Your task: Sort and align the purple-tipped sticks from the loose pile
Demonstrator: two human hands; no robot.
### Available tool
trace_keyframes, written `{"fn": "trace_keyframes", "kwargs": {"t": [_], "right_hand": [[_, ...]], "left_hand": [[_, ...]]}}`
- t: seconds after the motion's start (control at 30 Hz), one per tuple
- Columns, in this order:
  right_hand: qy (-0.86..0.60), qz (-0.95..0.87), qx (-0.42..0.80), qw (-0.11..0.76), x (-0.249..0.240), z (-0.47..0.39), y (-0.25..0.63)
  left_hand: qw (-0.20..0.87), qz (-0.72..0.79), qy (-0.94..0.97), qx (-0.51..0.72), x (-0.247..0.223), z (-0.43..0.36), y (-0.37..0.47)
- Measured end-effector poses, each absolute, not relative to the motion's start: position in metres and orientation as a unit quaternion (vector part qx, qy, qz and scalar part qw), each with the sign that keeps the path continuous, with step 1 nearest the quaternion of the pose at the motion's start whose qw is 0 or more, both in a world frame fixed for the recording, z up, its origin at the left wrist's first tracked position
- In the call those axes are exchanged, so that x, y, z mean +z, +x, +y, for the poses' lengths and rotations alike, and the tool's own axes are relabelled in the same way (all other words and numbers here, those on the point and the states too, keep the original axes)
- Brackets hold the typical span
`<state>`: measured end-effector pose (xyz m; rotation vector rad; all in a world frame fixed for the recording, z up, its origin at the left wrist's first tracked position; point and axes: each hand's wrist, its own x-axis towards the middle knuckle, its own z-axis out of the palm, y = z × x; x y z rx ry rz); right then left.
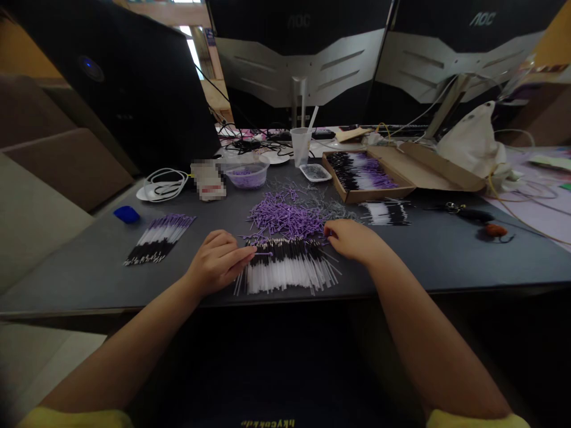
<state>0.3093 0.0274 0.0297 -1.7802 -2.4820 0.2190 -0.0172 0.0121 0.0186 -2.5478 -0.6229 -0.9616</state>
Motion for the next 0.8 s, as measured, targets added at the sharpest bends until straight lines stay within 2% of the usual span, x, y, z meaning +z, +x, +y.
{"fn": "trace_keyframes", "kwargs": {"t": [0.43, 0.53, 0.7, 0.8], "right_hand": [[-0.588, -0.801, 0.046, 0.103, 0.029, 0.026, 0.309], [-0.575, -0.799, 0.087, 0.155, 0.033, 0.021, 0.301], [-0.512, -0.776, 0.220, 0.295, 0.023, 0.020, 0.286], [-0.507, -0.767, 0.228, 0.321, 0.014, 0.025, 0.285]], "left_hand": [[0.158, -0.203, -0.903, -0.343, 0.015, 0.014, -0.018], [0.150, -0.197, -0.902, -0.354, 0.016, 0.013, -0.018], [0.117, -0.208, -0.915, -0.325, 0.021, 0.007, -0.019], [0.103, -0.202, -0.924, -0.308, 0.022, 0.006, -0.020]]}}
